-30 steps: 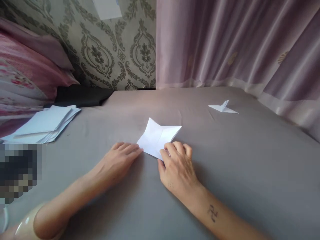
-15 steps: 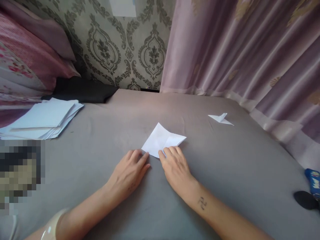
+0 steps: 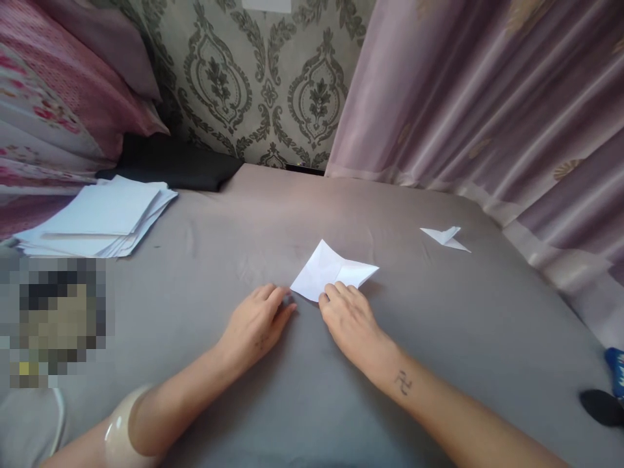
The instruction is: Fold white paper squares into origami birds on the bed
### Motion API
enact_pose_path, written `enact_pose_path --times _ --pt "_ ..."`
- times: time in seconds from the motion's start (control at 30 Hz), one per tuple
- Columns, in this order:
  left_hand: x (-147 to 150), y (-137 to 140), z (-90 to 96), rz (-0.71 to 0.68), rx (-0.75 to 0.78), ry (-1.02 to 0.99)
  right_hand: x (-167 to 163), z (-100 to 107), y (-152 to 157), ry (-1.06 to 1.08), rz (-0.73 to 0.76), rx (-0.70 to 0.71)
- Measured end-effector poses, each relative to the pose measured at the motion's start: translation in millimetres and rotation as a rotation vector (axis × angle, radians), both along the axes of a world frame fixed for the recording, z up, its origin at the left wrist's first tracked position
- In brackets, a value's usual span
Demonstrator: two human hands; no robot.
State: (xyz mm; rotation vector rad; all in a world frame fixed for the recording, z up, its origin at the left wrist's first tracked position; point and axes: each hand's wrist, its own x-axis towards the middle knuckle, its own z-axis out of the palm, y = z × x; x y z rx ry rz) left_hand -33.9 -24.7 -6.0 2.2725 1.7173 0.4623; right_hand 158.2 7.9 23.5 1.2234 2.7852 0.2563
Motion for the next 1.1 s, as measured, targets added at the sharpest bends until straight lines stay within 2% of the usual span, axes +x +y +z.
enact_pose_path --times 0.13,0.3,0.47,0.7,0.87,1.1 --pt "-4 11 -3.1 0.017 -0.019 -0.068 -2 3 -1 -0.012 -0.022 -0.028" --pt "-4 18 -1.1 0.059 -0.102 -0.173 0 9 5 0.06 -0.085 -0.156" --pt "-8 25 1.9 0.13 -0.263 -0.372 -3 21 19 0.193 -0.246 -0.358" --pt "-7 31 1.9 0.192 -0.324 -0.399 -9 28 41 0.172 -0.385 -0.496" --pt "-5 31 -3.1 0.212 -0.277 -0.344 -12 31 55 0.111 -0.434 -0.605" --pt "-2 31 -14.6 0.094 -0.004 -0.225 -12 27 63 0.1 -0.441 -0.633"
